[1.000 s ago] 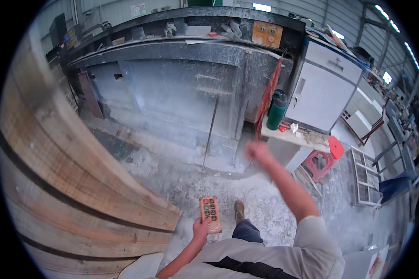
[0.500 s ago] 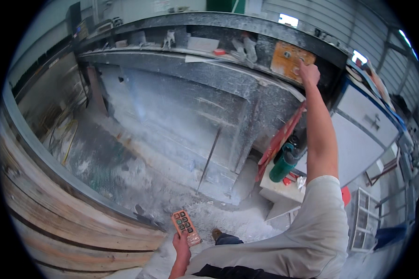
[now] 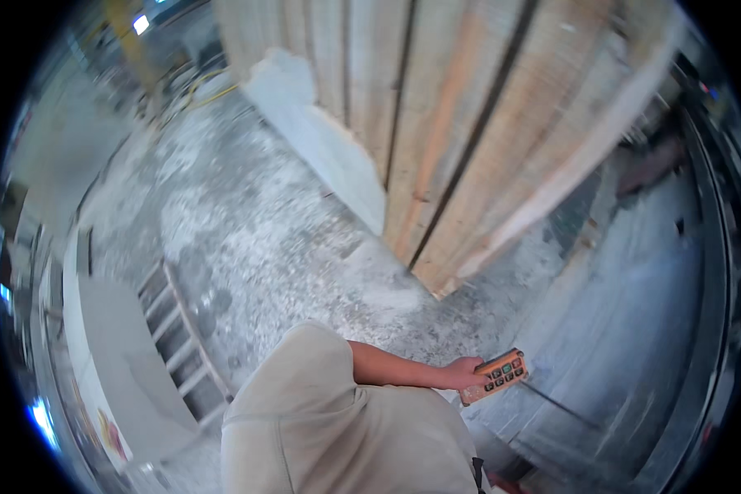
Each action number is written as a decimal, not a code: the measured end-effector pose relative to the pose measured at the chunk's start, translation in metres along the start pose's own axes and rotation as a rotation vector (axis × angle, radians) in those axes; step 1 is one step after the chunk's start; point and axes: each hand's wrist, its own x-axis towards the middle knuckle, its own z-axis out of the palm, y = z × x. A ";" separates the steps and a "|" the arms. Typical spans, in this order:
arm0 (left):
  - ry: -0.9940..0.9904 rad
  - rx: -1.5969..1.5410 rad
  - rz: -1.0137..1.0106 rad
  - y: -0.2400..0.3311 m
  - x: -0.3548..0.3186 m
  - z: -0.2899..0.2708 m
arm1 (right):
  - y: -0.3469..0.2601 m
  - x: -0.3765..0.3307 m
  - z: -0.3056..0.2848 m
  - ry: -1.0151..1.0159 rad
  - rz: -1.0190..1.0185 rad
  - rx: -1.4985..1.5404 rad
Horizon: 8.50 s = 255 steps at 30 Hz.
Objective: The person uses a handheld remote control to operate an overhead crane, lifting a large stone slab from a vertical position and placing it onto a wooden pallet. The person guides the slab with their hands during the lift and placement, then adjusts the camera headstrap.
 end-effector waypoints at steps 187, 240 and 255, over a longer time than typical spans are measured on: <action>1.867 -1.029 0.169 -0.181 -1.597 -2.263 | -2.274 -2.522 -0.577 -3.378 -0.218 0.166; 1.838 -0.970 0.320 -0.172 -2.127 -3.119 | -2.935 -3.121 -0.855 -3.386 -0.202 0.351; 1.678 -0.999 0.251 -0.172 -2.172 -3.330 | -3.102 -3.240 -0.841 -3.311 0.015 0.362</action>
